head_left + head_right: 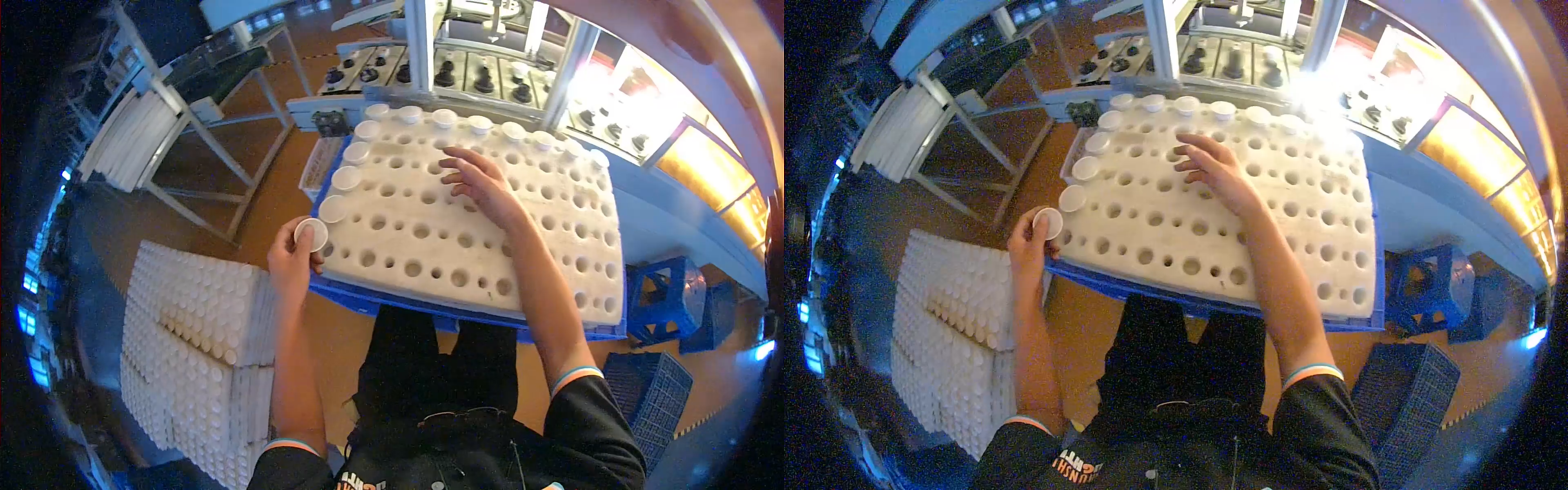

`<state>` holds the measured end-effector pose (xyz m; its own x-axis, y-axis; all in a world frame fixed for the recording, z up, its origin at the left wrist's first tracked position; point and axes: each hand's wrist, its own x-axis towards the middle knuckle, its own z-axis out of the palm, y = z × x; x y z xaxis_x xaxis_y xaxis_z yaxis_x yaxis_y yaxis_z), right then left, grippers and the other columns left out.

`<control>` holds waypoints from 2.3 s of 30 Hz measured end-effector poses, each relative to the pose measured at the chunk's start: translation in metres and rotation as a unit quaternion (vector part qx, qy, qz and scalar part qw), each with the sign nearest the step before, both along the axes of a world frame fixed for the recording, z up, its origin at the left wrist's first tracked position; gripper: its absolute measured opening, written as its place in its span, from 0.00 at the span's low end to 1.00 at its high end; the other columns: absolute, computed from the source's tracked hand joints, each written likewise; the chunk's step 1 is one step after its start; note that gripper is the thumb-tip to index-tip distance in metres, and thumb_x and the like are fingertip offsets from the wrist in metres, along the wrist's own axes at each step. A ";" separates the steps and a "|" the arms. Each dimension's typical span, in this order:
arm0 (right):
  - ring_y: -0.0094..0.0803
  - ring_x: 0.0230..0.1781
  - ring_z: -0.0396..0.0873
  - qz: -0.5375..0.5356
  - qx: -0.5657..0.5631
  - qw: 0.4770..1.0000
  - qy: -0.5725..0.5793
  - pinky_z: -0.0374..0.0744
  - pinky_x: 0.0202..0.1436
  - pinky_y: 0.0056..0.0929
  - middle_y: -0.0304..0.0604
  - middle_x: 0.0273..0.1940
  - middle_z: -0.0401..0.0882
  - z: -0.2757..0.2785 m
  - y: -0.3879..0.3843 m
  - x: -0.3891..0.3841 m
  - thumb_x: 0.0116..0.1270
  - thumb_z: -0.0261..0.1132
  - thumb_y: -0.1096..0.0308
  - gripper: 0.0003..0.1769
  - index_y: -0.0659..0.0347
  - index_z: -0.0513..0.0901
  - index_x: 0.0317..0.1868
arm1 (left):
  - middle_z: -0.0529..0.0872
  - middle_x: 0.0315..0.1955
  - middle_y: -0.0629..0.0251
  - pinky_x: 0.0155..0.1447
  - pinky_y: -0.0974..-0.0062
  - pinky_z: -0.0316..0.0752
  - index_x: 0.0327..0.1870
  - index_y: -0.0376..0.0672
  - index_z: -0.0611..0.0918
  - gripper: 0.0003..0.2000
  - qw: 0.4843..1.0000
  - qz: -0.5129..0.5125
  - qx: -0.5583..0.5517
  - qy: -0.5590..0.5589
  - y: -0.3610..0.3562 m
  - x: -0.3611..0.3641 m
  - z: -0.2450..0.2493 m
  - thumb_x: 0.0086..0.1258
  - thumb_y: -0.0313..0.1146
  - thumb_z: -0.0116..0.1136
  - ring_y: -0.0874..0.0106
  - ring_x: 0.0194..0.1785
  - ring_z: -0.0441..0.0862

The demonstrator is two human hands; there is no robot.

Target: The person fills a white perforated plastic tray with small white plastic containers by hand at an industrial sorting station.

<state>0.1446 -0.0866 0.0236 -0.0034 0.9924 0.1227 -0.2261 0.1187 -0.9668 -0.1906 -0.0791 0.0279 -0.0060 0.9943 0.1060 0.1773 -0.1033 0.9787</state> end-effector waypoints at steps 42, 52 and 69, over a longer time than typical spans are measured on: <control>0.24 0.25 0.74 -0.545 -0.015 0.816 -0.194 0.72 0.26 0.25 0.40 0.35 0.75 0.025 -0.082 0.156 0.63 0.62 0.55 0.22 0.60 0.74 0.52 | 0.80 0.51 0.66 0.66 0.59 0.59 0.50 0.46 0.79 0.16 0.841 -0.118 0.337 0.406 -0.050 0.113 -0.024 0.61 0.37 0.58 0.64 0.61 0.70; 0.53 0.53 0.75 -0.541 -0.165 0.658 -0.498 0.71 0.58 0.47 0.59 0.49 0.79 -0.013 -0.073 0.242 0.68 0.53 0.51 0.24 0.64 0.77 0.50 | 0.80 0.50 0.65 0.67 0.59 0.58 0.49 0.45 0.80 0.15 0.856 -0.122 0.321 0.386 -0.051 0.112 -0.021 0.61 0.37 0.58 0.64 0.60 0.71; 0.44 0.63 0.68 -0.249 -0.052 0.923 0.288 0.74 0.59 0.38 0.50 0.65 0.64 0.000 0.001 0.083 0.75 0.47 0.49 0.28 0.58 0.64 0.67 | 0.80 0.50 0.66 0.65 0.58 0.60 0.49 0.46 0.80 0.16 0.875 -0.104 0.319 0.349 -0.050 0.107 -0.024 0.59 0.36 0.60 0.63 0.61 0.71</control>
<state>0.2280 -0.0856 0.0239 0.4916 0.8603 -0.1348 -0.6489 0.2587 -0.7155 -0.0833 -0.1296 0.0038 0.4548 0.7040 0.5454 0.6216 -0.6895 0.3717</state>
